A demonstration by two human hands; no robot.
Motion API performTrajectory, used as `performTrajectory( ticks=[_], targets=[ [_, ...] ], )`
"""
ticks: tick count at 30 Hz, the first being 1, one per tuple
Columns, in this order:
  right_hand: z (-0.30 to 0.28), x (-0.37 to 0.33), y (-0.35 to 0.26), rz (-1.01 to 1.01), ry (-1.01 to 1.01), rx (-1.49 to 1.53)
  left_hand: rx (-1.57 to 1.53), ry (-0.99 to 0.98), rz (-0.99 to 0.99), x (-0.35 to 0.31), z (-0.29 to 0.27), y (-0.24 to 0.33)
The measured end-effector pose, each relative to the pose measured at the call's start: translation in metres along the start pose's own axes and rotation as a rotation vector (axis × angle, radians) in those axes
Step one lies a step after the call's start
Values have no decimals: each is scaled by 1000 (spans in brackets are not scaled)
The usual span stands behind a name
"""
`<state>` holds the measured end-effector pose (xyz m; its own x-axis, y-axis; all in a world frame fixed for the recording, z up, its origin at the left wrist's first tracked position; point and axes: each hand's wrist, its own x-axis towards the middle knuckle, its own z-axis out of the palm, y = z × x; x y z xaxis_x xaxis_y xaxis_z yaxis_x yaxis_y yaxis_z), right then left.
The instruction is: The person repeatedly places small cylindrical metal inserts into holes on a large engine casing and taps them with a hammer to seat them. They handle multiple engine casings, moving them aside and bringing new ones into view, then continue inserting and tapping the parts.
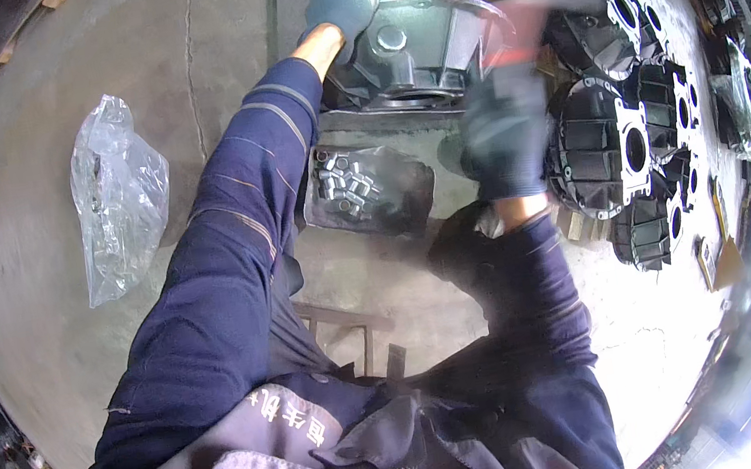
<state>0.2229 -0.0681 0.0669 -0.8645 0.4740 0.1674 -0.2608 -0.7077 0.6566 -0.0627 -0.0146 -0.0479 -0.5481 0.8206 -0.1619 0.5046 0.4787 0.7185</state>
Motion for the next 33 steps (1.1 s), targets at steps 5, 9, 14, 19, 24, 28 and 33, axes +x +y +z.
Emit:
performTrajectory(
  ticks=[5, 9, 14, 19, 24, 28, 33],
  targets=[
    [18, -13, -23, 8, -491, 2451, 82, 35, 135, -3, 0, -6],
    [107, 19, 37, 599, -365, 2525, 21, 38, -1, -12, 2, 0],
    [39, 11, 27, 973, -475, 2630, -5, 13, 12, -13, -3, 3],
    [-30, -25, -37, -101, -763, 2338, 173, -129, 266, -9, -8, -4],
    [81, 3, -4, 434, -367, 2505, 59, -18, 90, -13, 2, 1],
    [97, 25, 30, 1139, -267, 2650, 40, 17, 7, -10, 8, 4],
    [-28, -5, -9, -4, -779, 2337, 132, -42, 214, 3, 4, -6]
  ],
)
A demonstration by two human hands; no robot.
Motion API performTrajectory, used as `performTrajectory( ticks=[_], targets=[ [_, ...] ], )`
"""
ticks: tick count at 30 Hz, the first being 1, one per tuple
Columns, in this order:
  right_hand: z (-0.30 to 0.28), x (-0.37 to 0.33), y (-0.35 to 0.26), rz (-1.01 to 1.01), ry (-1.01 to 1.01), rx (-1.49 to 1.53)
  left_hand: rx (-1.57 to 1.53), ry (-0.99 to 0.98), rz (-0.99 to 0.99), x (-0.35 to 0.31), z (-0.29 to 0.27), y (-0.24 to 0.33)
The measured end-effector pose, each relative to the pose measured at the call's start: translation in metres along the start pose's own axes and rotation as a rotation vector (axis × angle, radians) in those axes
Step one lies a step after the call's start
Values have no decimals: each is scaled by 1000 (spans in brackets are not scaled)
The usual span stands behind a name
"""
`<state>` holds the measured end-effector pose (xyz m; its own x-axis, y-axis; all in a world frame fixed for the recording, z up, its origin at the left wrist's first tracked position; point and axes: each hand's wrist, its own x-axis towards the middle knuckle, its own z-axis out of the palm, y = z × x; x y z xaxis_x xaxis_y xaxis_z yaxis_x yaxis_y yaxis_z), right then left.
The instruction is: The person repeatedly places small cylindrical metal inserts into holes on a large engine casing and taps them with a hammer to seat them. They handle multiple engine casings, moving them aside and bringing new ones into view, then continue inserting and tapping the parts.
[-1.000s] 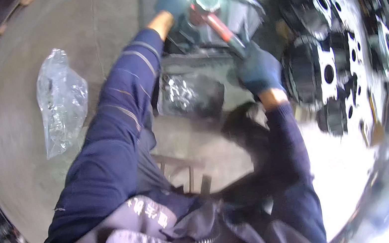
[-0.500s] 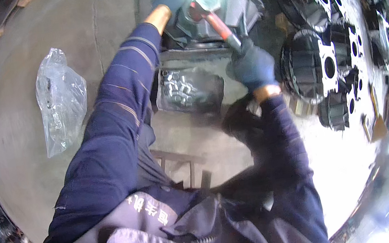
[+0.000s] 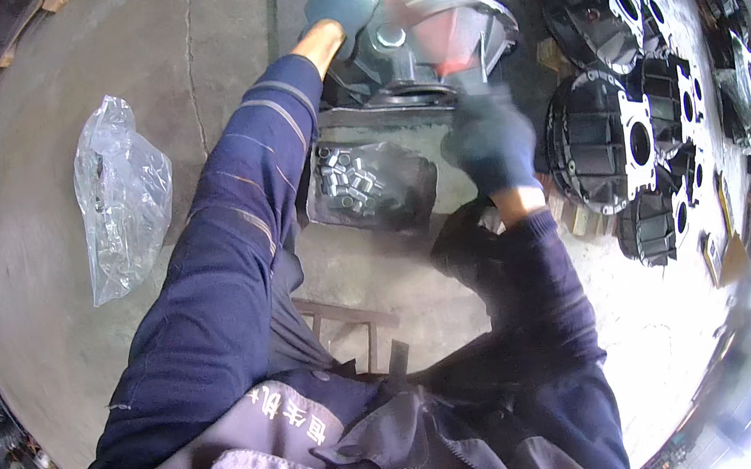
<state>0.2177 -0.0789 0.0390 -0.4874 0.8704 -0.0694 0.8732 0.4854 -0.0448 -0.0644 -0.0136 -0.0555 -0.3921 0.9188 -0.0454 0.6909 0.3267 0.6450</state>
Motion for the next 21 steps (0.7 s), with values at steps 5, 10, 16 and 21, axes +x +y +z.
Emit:
performTrajectory(
  ticks=[5, 10, 16, 21],
  targets=[
    [-28, 9, 34, -114, 37, 35, 18, -24, -13, -6, 1, -4],
    [-125, 20, 19, -51, 527, 524, -81, -16, -225, -13, -3, 8],
    [-8, -5, -8, 281, 138, 737, -27, 79, -139, -12, 5, 2],
    [71, -71, -4, 349, -98, 581, 5, -15, -146, -10, 2, -9]
  ],
)
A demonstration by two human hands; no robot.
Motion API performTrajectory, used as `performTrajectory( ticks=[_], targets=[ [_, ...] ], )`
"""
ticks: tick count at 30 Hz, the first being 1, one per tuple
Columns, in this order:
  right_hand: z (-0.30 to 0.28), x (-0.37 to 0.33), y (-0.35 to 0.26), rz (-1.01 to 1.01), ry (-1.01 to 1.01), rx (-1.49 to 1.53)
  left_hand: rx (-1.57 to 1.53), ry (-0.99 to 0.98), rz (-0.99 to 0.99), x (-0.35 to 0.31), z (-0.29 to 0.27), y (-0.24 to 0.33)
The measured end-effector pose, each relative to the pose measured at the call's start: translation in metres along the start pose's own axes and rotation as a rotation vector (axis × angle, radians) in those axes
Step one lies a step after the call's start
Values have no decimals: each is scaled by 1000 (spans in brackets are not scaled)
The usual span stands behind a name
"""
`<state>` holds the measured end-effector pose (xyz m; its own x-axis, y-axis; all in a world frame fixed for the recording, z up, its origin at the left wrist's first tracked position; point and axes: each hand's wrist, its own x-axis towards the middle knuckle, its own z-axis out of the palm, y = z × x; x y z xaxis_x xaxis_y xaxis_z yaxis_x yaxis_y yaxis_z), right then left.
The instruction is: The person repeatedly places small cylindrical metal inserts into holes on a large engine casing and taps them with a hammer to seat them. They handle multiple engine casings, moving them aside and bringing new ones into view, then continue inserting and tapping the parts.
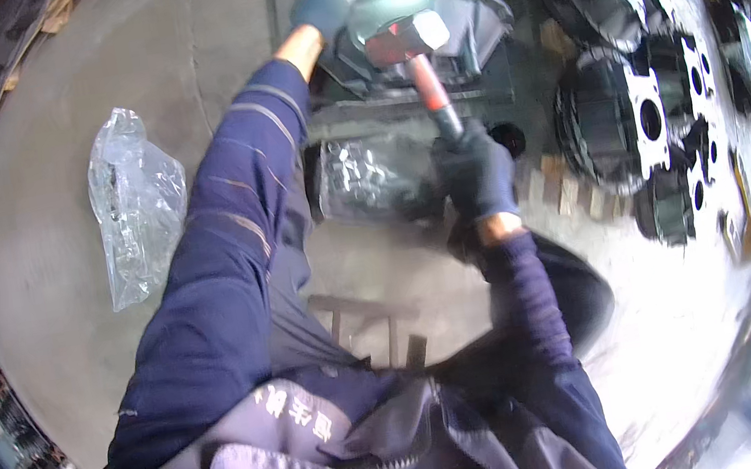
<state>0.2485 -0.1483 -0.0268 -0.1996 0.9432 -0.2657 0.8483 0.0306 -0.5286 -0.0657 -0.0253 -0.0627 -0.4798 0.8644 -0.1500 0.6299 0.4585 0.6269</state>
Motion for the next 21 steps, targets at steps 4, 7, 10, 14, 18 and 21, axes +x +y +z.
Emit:
performTrajectory(
  ticks=[4, 7, 10, 14, 18, 21],
  targets=[
    [55, -67, 23, 173, -256, 530, 53, 9, -82, -15, -18, 19],
    [104, -86, 56, 538, -457, 758, 104, 96, -76, -34, -41, 35],
    [153, -86, 90, 757, -575, 769, 8, 227, 14, -50, -60, 24],
    [188, -75, 114, 881, -627, 1082, 24, 181, 135, -55, -61, -10],
    [159, -59, 92, 433, -56, 216, -172, 167, -52, -47, -34, -33],
    [108, -23, 44, 63, 248, 76, -130, 138, -55, -31, -20, -43]
  ],
)
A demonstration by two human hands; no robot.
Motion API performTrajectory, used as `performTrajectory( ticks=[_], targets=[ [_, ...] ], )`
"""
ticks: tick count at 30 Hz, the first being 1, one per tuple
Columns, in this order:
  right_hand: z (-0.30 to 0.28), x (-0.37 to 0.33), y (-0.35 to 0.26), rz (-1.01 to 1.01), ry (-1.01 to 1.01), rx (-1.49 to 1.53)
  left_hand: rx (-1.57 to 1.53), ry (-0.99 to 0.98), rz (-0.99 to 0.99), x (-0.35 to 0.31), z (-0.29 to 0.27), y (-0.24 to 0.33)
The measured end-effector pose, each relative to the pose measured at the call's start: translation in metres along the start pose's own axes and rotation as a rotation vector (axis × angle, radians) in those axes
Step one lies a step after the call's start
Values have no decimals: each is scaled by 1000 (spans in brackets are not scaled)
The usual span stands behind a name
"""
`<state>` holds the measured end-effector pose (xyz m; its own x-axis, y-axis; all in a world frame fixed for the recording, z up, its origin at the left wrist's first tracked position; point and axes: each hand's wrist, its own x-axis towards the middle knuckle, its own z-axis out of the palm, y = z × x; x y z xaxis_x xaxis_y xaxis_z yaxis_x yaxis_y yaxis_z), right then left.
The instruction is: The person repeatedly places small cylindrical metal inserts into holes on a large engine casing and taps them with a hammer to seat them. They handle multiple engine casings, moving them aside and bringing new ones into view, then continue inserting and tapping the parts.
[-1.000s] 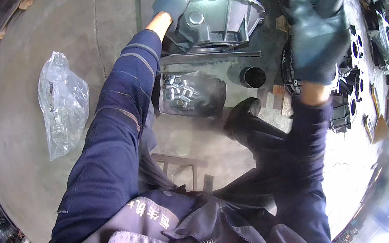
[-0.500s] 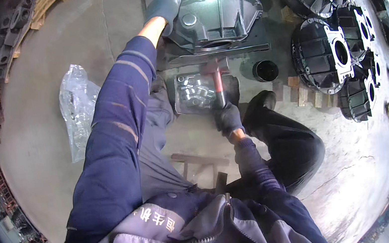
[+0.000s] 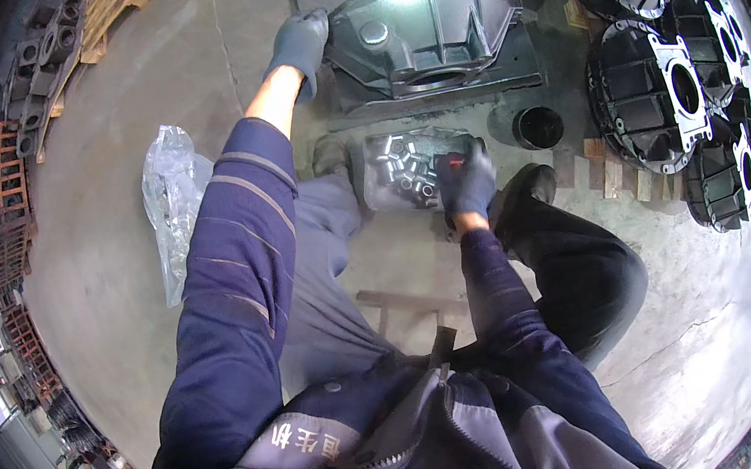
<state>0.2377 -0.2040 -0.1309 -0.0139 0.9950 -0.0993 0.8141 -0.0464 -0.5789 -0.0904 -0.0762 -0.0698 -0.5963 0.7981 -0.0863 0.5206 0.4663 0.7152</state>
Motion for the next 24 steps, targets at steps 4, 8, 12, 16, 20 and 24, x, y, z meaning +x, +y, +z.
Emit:
performTrajectory(
  ticks=[4, 8, 12, 16, 20, 24],
  targets=[
    [-32, 80, -91, -495, 185, 190, 162, -101, 216, 19, 10, -18],
    [-31, 127, -169, -672, -3, -78, 24, -62, 170, 25, 19, -30],
    [-50, 146, -193, -704, -83, -152, 49, -68, 271, 22, 15, -28],
    [-65, 132, -132, -495, -83, 606, 116, -96, 170, 13, 6, -15],
    [-16, 84, -32, -262, -215, 437, -34, -86, -244, 4, 8, -5],
    [45, 64, 24, 65, -507, 264, -81, -22, -279, 9, 20, -16]
  ],
)
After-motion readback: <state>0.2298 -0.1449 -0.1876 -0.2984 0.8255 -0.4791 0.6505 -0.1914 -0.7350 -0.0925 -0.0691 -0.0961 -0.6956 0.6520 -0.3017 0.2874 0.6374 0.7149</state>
